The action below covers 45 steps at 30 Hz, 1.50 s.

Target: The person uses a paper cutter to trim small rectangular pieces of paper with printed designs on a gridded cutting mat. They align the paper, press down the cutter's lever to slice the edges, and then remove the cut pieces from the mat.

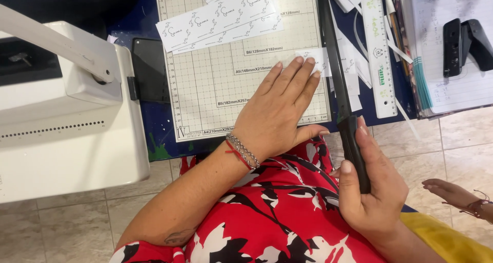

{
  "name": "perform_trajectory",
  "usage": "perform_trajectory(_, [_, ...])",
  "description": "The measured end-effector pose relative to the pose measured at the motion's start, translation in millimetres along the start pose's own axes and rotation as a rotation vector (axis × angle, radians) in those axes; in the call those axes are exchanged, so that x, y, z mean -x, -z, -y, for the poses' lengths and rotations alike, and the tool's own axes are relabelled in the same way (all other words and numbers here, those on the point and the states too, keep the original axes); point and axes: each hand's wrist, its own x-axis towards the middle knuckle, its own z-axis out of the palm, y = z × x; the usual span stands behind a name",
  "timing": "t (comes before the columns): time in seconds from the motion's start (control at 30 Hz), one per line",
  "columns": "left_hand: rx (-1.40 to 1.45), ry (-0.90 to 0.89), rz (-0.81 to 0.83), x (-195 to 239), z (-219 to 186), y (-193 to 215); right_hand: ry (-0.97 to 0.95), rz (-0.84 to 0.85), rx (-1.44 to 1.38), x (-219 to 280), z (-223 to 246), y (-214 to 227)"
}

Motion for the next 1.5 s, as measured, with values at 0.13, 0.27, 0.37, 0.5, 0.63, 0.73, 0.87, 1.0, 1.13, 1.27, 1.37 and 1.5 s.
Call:
perform_trajectory(0.13, [0.002, 0.002, 0.002, -0.4, 0.3, 0.4, -0.013, -0.002, -0.023, 1.3, -1.6, -2.7])
perform_trajectory(0.27, [0.012, 0.006, 0.016, -0.9, 0.2, -0.1, 0.016, -0.007, 0.002, 2.6, -3.5, -4.1])
perform_trajectory(0.37, [0.006, 0.005, 0.019, -0.8, -0.1, 0.1, 0.008, -0.008, 0.005, 4.2, -3.8, -4.5])
perform_trajectory(0.5, [0.004, 0.005, 0.025, -1.4, 0.4, -0.3, 0.02, -0.025, 0.02, 5.1, -5.5, -5.5])
perform_trajectory(0.63, [0.014, 0.004, 0.022, -1.7, 0.6, 0.5, 0.008, -0.025, 0.035, 5.4, -4.8, -5.3])
perform_trajectory(0.73, [-0.003, 0.002, 0.013, -1.5, 0.1, 0.4, 0.019, -0.014, 0.045, 5.8, -5.3, -4.3])
perform_trajectory(0.87, [0.002, 0.0, 0.009, -1.5, 0.3, 0.7, -0.007, -0.012, 0.013, 6.3, -4.6, -5.5])
perform_trajectory(1.0, [0.001, 0.0, 0.015, -1.5, 0.2, 1.2, -0.01, -0.019, 0.026, 6.7, -4.4, -6.3])
perform_trajectory(1.13, [-0.004, -0.001, 0.022, -1.5, 0.3, -0.1, -0.005, -0.01, 0.03, 6.4, -4.5, -5.8])
perform_trajectory(1.27, [-0.004, -0.001, 0.013, -1.4, 0.4, 0.3, -0.017, -0.008, 0.031, 8.0, -5.7, -6.6])
perform_trajectory(1.37, [0.002, 0.001, 0.013, -2.1, 0.6, 0.1, -0.015, -0.009, 0.045, 7.4, -5.9, -6.8])
perform_trajectory(1.5, [0.007, 0.005, 0.01, -1.6, 0.2, 0.5, -0.016, -0.013, 0.023, 6.6, -4.7, -7.0])
